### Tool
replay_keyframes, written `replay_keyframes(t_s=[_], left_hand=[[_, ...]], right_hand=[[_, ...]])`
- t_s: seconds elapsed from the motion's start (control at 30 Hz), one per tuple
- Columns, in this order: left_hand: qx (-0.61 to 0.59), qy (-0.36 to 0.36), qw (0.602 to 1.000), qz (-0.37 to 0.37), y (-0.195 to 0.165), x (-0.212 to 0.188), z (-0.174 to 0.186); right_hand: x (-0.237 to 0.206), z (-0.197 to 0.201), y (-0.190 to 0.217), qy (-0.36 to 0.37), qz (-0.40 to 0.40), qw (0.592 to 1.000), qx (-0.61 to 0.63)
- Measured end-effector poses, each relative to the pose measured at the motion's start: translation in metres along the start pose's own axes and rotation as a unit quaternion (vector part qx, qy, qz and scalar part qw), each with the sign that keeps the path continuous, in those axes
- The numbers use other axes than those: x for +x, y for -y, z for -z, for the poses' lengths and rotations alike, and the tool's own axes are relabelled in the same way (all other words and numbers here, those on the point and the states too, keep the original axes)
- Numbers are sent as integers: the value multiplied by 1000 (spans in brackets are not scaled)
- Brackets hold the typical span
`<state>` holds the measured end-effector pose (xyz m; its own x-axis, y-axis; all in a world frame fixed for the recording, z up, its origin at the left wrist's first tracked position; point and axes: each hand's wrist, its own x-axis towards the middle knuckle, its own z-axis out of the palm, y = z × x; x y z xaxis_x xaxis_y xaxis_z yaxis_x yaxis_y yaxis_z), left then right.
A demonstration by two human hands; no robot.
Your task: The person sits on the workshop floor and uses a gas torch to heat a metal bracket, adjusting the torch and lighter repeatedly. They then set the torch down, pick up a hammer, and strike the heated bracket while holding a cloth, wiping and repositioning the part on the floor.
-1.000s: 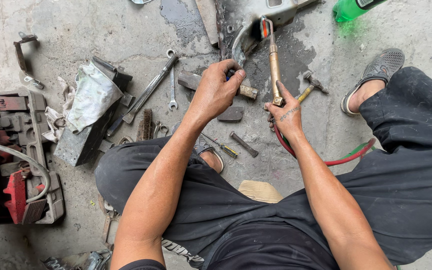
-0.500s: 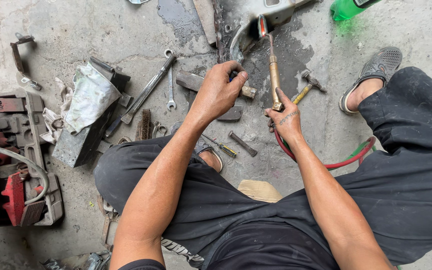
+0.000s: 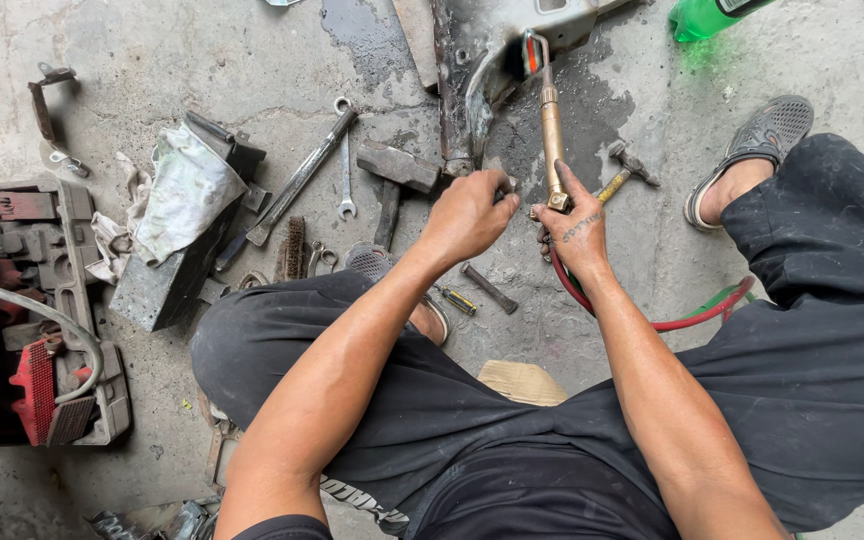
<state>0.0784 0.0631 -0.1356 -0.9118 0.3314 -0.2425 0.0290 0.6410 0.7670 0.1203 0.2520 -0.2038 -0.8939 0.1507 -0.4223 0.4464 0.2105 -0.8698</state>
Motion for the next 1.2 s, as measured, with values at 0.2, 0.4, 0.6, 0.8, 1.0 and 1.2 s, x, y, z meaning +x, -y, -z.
replay_keyframes(t_s=[0.2, 0.4, 0.6, 0.8, 1.0, 1.2], left_hand=[[35, 48, 993, 101, 55, 8, -55], [-96, 33, 985, 139, 79, 14, -87], [-342, -9, 905, 251, 59, -12, -134], [-352, 7, 889, 292, 43, -76, -186], [-355, -65, 897, 257, 35, -43, -110], [-389, -79, 883, 251, 8, -73, -129]], right_hand=[[-7, 2, -3, 3, -21, 1000, -7], [-8, -1, 6, 5, -60, 998, 0], [-9, 4, -16, -4, -21, 1000, 9], [-34, 28, -39, -2, 76, 996, -56], [-11, 1, 28, 18, 14, 999, 35], [-52, 11, 20, 2, 46, 999, 17]])
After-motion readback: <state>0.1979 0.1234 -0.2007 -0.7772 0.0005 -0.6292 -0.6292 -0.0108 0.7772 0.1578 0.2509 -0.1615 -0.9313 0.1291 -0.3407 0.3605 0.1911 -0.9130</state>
